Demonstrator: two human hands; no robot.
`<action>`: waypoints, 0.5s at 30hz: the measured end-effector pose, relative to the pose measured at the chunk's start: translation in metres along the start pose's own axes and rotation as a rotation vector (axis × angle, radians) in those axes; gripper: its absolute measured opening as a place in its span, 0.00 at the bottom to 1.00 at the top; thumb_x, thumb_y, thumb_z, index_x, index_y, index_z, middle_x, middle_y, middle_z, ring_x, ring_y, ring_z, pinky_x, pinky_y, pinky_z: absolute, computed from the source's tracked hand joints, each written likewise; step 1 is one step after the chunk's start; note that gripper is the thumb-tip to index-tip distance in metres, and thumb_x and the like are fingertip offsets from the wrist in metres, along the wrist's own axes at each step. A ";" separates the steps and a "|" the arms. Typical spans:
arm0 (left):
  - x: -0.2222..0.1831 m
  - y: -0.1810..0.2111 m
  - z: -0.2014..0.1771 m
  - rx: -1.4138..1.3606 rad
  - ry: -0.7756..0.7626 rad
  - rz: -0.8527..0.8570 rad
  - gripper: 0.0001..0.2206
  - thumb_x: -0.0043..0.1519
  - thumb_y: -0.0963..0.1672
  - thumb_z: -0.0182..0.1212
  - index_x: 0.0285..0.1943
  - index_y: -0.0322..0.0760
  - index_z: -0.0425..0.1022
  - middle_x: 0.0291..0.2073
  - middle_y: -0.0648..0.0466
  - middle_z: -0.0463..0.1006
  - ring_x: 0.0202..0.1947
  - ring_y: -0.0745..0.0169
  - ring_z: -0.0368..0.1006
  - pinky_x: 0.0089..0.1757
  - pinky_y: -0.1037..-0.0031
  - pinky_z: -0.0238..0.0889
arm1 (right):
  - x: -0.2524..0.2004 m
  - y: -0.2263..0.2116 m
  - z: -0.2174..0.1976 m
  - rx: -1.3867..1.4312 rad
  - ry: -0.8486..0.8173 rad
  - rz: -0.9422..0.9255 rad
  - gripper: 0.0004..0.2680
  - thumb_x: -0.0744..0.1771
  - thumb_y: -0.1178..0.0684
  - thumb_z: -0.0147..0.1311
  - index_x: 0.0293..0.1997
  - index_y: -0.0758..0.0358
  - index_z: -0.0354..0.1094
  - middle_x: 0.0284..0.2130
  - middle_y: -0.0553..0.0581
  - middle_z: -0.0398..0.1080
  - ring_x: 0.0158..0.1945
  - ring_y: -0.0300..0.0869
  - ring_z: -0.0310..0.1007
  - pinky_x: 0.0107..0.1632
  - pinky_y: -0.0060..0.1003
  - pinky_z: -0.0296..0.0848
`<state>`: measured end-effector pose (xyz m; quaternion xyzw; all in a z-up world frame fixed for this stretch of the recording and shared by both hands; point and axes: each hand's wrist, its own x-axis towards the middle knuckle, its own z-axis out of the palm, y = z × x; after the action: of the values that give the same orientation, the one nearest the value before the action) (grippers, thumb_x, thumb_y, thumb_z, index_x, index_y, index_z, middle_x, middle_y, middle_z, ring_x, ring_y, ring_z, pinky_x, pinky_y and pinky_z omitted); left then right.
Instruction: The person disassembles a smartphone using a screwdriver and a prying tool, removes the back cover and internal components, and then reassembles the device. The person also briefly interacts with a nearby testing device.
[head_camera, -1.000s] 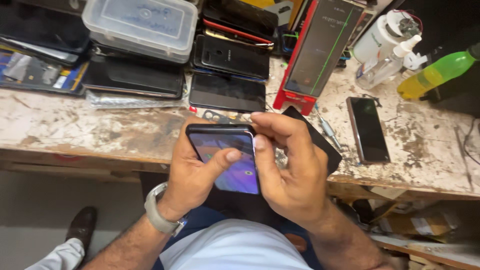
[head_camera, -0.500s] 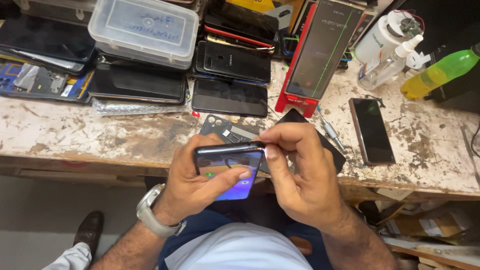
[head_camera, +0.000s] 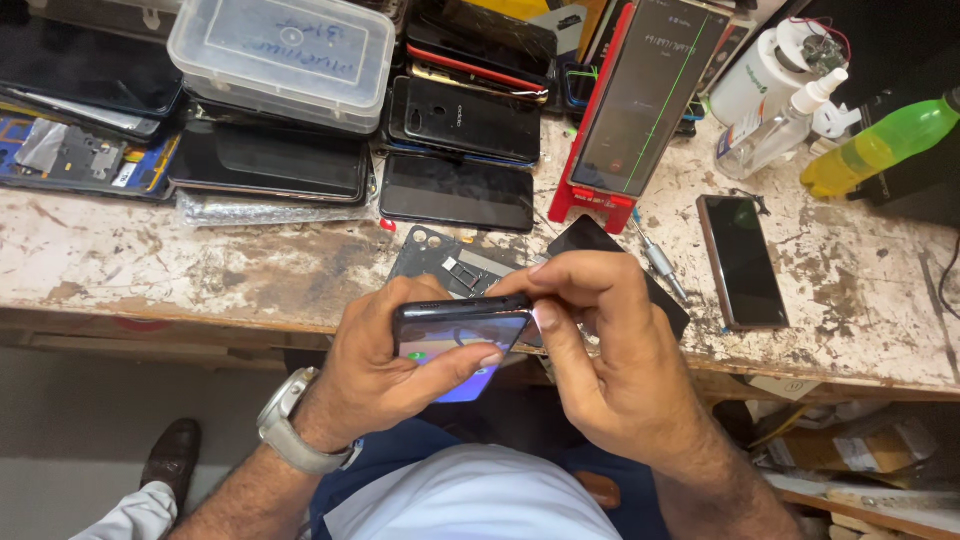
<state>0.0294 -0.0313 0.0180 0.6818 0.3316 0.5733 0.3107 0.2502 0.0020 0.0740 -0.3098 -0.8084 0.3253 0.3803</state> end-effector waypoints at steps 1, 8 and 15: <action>-0.001 0.000 0.000 -0.009 -0.004 -0.012 0.15 0.59 0.40 0.74 0.47 0.33 0.68 0.31 0.54 0.79 0.29 0.69 0.77 0.31 0.77 0.68 | 0.000 -0.001 -0.001 0.000 -0.008 0.014 0.09 0.70 0.66 0.48 0.55 0.69 0.54 0.44 0.62 0.76 0.48 0.42 0.82 0.50 0.34 0.80; -0.002 0.000 -0.003 0.027 -0.055 -0.029 0.15 0.59 0.41 0.73 0.46 0.33 0.69 0.31 0.53 0.81 0.30 0.68 0.80 0.31 0.77 0.70 | 0.003 -0.001 -0.006 0.023 -0.066 0.075 0.07 0.70 0.65 0.48 0.52 0.69 0.56 0.42 0.62 0.77 0.46 0.42 0.83 0.48 0.34 0.82; 0.001 0.000 -0.005 0.124 -0.116 -0.025 0.17 0.59 0.45 0.73 0.46 0.31 0.68 0.32 0.52 0.82 0.31 0.64 0.83 0.31 0.73 0.73 | -0.002 0.004 -0.007 -0.033 -0.078 0.132 0.06 0.69 0.66 0.48 0.48 0.69 0.56 0.40 0.61 0.78 0.41 0.40 0.83 0.44 0.33 0.81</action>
<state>0.0245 -0.0298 0.0194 0.7276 0.3563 0.5073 0.2938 0.2575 0.0048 0.0739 -0.3555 -0.8056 0.3482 0.3214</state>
